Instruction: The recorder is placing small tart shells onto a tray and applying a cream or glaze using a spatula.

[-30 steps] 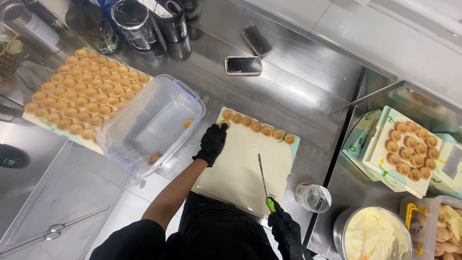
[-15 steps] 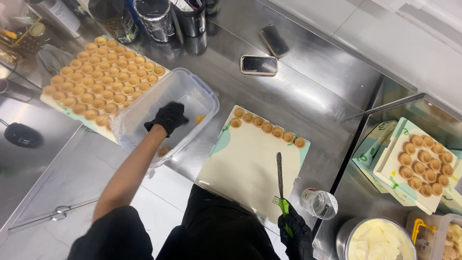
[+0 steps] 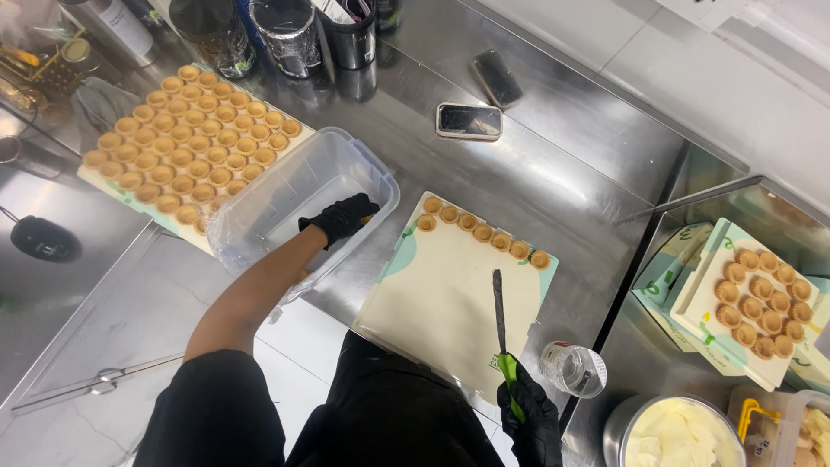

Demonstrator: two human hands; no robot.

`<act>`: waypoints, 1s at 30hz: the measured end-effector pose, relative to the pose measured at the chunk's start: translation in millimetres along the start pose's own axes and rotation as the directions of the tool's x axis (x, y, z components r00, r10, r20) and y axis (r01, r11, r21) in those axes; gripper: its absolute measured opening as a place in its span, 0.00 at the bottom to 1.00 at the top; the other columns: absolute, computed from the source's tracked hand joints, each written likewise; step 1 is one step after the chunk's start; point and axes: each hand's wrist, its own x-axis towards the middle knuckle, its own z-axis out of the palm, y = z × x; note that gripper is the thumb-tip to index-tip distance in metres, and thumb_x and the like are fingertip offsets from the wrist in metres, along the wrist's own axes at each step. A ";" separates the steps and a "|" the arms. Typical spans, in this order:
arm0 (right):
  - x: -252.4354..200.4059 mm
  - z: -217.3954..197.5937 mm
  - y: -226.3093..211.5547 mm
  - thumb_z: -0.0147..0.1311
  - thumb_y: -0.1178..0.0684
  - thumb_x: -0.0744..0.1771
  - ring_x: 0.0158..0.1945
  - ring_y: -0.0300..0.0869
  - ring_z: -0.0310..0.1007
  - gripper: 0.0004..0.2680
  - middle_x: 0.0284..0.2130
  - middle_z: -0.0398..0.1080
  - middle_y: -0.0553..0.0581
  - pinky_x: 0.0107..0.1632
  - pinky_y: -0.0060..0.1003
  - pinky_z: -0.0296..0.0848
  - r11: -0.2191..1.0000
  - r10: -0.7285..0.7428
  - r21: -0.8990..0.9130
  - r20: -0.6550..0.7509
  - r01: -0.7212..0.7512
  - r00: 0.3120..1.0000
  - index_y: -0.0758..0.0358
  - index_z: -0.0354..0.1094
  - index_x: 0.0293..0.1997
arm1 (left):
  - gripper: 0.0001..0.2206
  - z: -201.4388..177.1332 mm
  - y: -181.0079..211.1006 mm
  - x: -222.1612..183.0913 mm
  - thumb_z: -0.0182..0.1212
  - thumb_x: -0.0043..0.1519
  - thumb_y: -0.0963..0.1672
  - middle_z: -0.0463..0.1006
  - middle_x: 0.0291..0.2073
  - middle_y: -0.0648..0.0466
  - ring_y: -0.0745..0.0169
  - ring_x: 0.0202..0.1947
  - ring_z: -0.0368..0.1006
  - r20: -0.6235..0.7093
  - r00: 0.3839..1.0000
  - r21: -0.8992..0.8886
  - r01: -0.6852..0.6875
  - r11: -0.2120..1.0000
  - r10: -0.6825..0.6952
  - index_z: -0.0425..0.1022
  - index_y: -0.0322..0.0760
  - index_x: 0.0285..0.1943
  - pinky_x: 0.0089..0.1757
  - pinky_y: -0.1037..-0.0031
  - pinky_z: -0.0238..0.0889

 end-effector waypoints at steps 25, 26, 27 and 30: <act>-60.8 74.9 -67.0 0.59 0.54 0.64 0.29 0.37 0.76 0.19 0.31 0.75 0.49 0.34 0.31 0.73 0.065 -0.654 -0.886 0.309 0.459 0.690 0.42 0.68 0.62 | 0.07 -116.3 271.7 -68.0 0.63 0.63 0.41 0.81 0.41 0.55 0.65 0.43 0.78 0.235 0.972 -0.922 0.220 -0.317 -0.009 0.79 0.32 0.47 0.51 0.73 0.72; -62.3 71.3 -68.5 0.59 0.54 0.64 0.29 0.37 0.76 0.19 0.31 0.75 0.49 0.34 0.31 0.73 0.067 -0.655 -0.887 0.307 0.458 0.691 0.42 0.68 0.62 | 0.07 -111.1 270.0 -68.3 0.63 0.63 0.41 0.81 0.41 0.55 0.65 0.43 0.78 0.237 0.972 -0.922 0.222 -0.316 -0.008 0.79 0.32 0.47 0.51 0.73 0.72; -63.9 67.7 -69.8 0.59 0.54 0.64 0.28 0.36 0.75 0.20 0.31 0.75 0.49 0.34 0.31 0.73 0.071 -0.643 -0.862 0.344 0.501 0.684 0.43 0.67 0.64 | 0.07 -105.5 268.4 -68.6 0.64 0.64 0.41 0.80 0.41 0.55 0.66 0.43 0.78 0.210 0.978 -0.934 0.200 -0.295 -0.005 0.79 0.31 0.47 0.51 0.73 0.72; -55.4 36.7 -61.4 0.60 0.55 0.64 0.27 0.34 0.72 0.20 0.28 0.73 0.49 0.34 0.29 0.73 0.229 -0.567 -0.781 0.378 0.580 0.732 0.48 0.68 0.66 | 0.09 -104.4 270.7 -73.2 0.64 0.64 0.42 0.80 0.41 0.56 0.66 0.43 0.77 0.190 0.982 -0.941 0.180 -0.287 -0.010 0.78 0.31 0.49 0.52 0.73 0.72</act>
